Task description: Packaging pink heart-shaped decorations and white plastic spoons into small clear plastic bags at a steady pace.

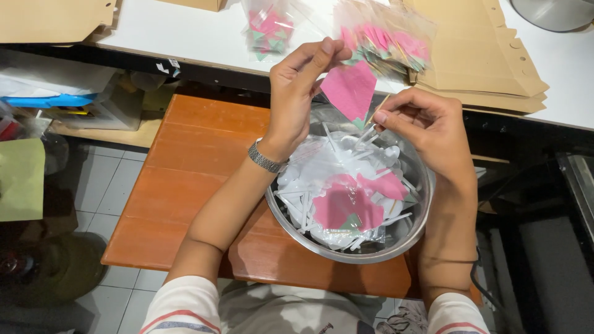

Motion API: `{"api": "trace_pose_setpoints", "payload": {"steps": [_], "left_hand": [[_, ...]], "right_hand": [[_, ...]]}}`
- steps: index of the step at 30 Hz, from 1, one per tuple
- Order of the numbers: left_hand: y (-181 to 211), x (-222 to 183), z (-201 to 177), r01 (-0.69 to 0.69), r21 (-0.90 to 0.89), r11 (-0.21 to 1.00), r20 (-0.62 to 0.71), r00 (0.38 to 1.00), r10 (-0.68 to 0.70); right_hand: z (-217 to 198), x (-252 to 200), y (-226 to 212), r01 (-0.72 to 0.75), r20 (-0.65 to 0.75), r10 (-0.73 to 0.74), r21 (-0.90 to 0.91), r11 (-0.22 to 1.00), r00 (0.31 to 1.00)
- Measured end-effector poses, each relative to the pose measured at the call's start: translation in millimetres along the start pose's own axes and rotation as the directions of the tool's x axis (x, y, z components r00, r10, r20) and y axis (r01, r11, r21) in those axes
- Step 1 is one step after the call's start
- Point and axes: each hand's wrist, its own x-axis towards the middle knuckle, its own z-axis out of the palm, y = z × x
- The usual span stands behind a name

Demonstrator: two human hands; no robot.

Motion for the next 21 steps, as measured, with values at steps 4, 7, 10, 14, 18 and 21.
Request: {"api": "trace_pose_setpoints", "payload": {"steps": [4,7,10,14,18,21], "left_hand": [[-7.7,6.6,-3.7,0.060,-0.023,0.998,0.155,0.986,-0.055],[-2.6,3.0,-1.4,0.050,0.001,0.999,0.309,0.950,-0.047],[-6.6,3.8,1.0,0.034,0.035,0.999,0.258,0.965,-0.042],[-13.3,6.2,-4.6,0.037,-0.004,0.999,0.268,0.963,-0.034],[-18.5,8.7,-7.0,-0.007,0.020,1.000,0.254,0.967,0.002],[-27.3,8.0,-7.4,-0.002,-0.001,1.000,0.219,0.976,0.002]], "right_hand": [[0.6,-0.1,-4.3,0.004,-0.054,-0.006,-0.027,1.000,0.999],[0.0,0.5,0.1,0.033,-0.046,-0.038,-0.112,0.993,0.998],[0.1,0.7,0.6,0.082,-0.012,-0.085,-0.153,0.985,0.996],[2.3,0.9,1.6,0.106,-0.025,-0.110,-0.114,0.988,0.994],[2.4,0.2,3.4,0.087,-0.043,-0.091,-0.078,0.993,0.995],[8.3,1.4,2.1,0.236,-0.106,-0.260,-0.196,0.952,0.960]]}}
